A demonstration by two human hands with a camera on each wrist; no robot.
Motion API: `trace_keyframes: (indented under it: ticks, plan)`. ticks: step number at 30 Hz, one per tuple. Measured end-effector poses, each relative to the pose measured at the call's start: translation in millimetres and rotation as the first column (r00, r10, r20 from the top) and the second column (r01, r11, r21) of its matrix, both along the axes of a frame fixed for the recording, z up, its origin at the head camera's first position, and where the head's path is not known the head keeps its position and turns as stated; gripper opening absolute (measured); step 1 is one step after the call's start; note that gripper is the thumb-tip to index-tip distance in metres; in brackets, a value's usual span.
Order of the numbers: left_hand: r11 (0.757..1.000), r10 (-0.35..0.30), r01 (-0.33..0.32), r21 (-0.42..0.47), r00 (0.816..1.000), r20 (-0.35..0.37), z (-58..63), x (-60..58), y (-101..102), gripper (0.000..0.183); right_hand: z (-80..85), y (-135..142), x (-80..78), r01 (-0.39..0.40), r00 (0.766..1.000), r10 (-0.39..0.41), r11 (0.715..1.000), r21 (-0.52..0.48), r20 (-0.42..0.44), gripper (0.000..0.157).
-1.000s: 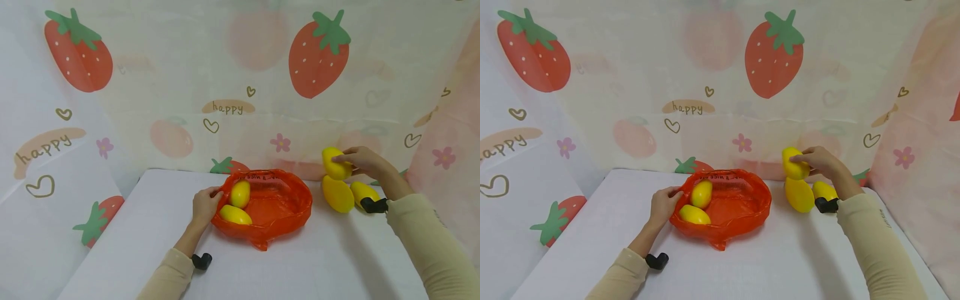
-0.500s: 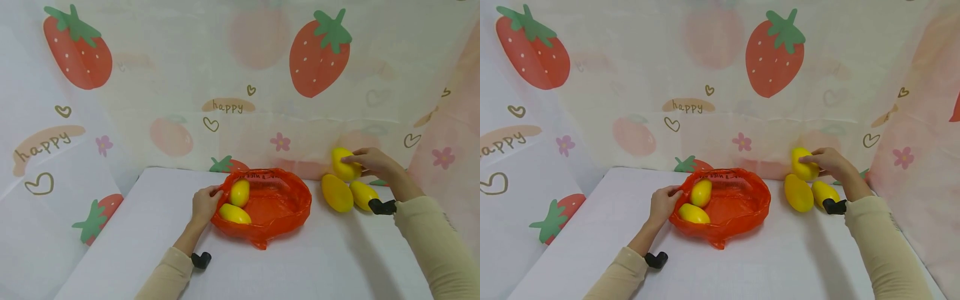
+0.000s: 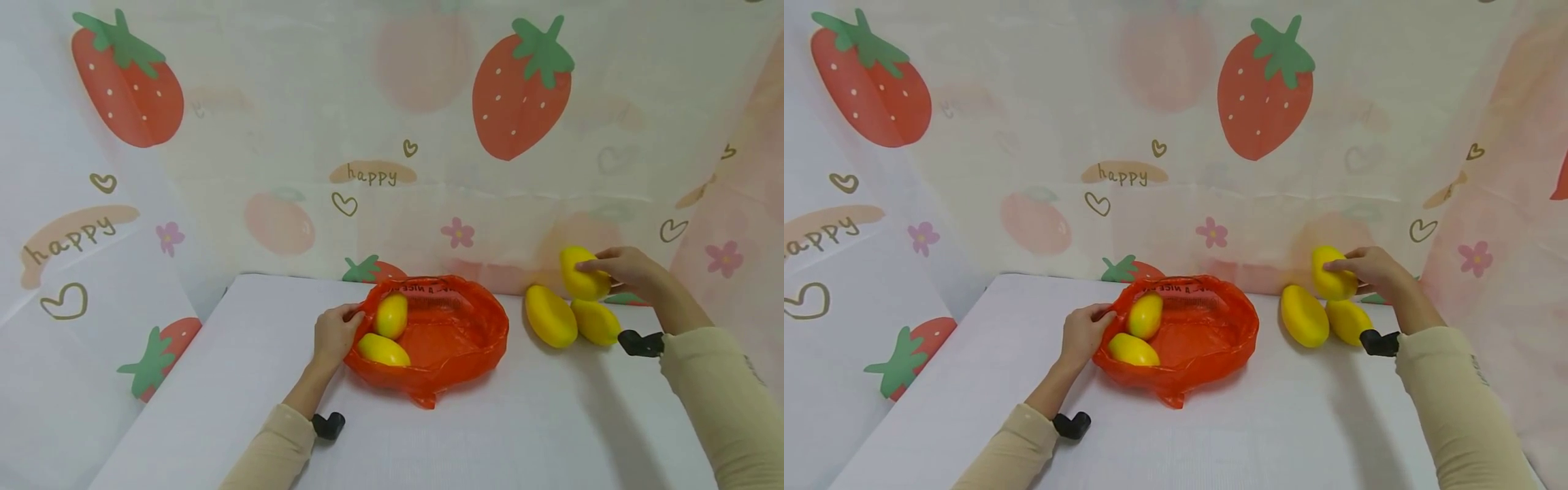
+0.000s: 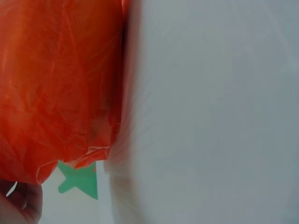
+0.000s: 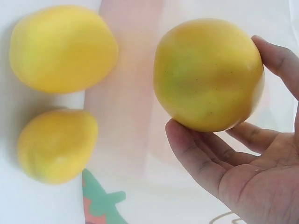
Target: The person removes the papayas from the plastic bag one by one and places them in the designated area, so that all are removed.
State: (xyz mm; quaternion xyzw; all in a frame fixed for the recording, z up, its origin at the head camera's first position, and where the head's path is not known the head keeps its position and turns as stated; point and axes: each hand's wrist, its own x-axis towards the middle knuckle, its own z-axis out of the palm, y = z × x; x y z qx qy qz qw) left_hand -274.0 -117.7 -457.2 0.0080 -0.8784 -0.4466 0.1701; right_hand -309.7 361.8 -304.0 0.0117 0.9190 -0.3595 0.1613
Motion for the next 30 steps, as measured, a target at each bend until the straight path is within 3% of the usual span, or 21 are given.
trace_keyframes:
  ticks: [12, 30]
  plan:
    - [1.000, -0.001, 0.001, 0.017, 1.000, 0.009, 2.0, 1.1, 1, 0.025, -1.6, 15, 4.2, 0.056, 0.998, -0.056, 0.998, 0.024, 0.028, 0.089]
    - [1.000, 0.008, -0.008, -0.009, 1.000, -0.017, 0.3, 1.0, 0, 0.023, -15.4, 41, 11.1, 0.052, 0.999, -0.052, 0.996, 0.070, 0.002, 0.093]
